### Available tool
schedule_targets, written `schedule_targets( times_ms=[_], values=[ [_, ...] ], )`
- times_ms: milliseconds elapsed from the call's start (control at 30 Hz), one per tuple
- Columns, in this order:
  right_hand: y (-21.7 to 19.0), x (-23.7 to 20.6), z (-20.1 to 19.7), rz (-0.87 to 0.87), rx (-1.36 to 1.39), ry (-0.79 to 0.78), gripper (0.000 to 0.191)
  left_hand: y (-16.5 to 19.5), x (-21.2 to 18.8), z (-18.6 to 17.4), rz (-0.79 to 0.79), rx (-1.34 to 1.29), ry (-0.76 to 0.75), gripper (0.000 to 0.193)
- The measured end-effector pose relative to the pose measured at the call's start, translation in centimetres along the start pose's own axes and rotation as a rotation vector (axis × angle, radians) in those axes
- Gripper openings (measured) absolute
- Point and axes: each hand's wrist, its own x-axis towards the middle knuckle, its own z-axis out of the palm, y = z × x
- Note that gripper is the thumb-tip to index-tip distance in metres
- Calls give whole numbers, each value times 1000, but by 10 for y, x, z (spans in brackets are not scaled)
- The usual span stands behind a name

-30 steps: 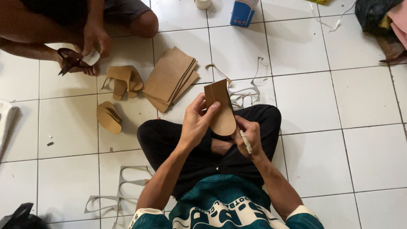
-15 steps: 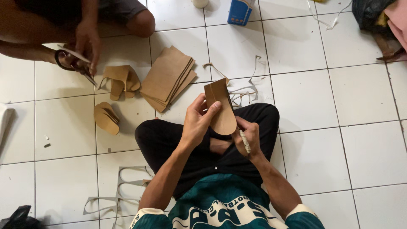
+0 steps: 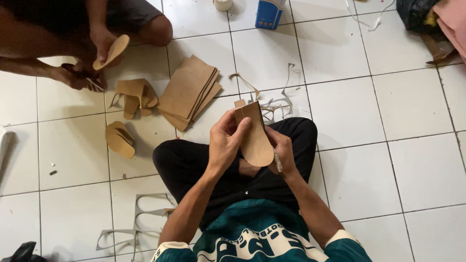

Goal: The person sits cross-legged on the workshop floor and trims cardboard shoe insole blanks with scissors, cutting along the edges and placing finished insoles on a pile beside them while scraps accumulate on the floor.

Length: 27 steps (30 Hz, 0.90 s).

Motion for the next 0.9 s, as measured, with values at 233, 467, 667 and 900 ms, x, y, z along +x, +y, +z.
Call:
schedule_targets(
  times_ms=[233, 467, 667, 900],
  values=[
    [2, -5, 1, 70, 34, 18, 41, 4, 0, -1, -26, -22, -20, 37],
    [5, -7, -2, 46, -17, 33, 37, 5, 0, 0, -42, -78, -46, 37],
    [5, -7, -2, 78, 7, 32, 37, 7, 0, 1, -42, -55, -51, 38],
    [4, -2, -4, 81, 9, 12, 34, 5, -6, 3, -84, -22, -58, 36]
  ],
)
